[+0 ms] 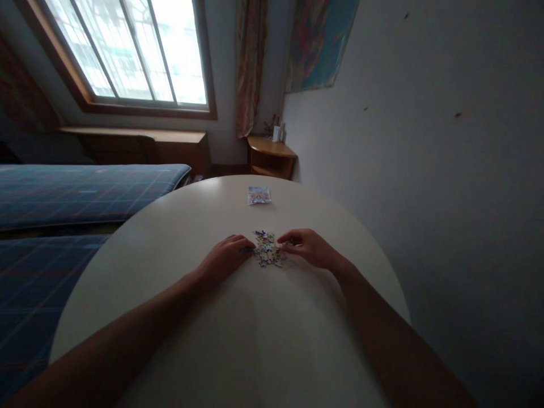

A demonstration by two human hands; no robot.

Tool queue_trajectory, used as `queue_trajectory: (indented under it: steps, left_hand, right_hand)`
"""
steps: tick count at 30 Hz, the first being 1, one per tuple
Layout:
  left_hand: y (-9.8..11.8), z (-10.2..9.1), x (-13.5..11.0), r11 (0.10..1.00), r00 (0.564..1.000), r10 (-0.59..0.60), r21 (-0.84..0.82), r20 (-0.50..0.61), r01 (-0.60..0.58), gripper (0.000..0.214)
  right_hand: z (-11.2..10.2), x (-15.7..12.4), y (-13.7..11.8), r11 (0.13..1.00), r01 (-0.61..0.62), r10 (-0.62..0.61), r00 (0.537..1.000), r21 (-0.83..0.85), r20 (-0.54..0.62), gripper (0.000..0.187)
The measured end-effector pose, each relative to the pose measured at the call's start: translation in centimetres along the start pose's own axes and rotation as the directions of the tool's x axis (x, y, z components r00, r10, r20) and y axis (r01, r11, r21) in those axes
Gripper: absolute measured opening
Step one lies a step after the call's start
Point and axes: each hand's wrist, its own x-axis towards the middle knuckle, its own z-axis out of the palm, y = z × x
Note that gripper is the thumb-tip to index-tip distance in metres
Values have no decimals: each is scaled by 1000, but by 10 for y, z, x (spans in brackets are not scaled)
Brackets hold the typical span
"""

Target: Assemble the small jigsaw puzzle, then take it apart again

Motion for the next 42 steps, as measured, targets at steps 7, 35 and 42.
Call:
queue_trajectory:
  steps: [7,35,42]
  left_hand:
    - [-2,2,0,995,993,-88,-50,-76,85,17]
    - [-6,0,-4,994,997,27,-104,68,-20,39]
    - [-8,3,1,988,995,-96,-122,-36,91,24]
  right_hand:
    - [10,3,-2,989,20,-16,999,146,-30,31]
    - [59,16,-3,966,254,-243,955,45,-168,30]
    - [53,14,-1,983,144,-125,980,116,-154,33]
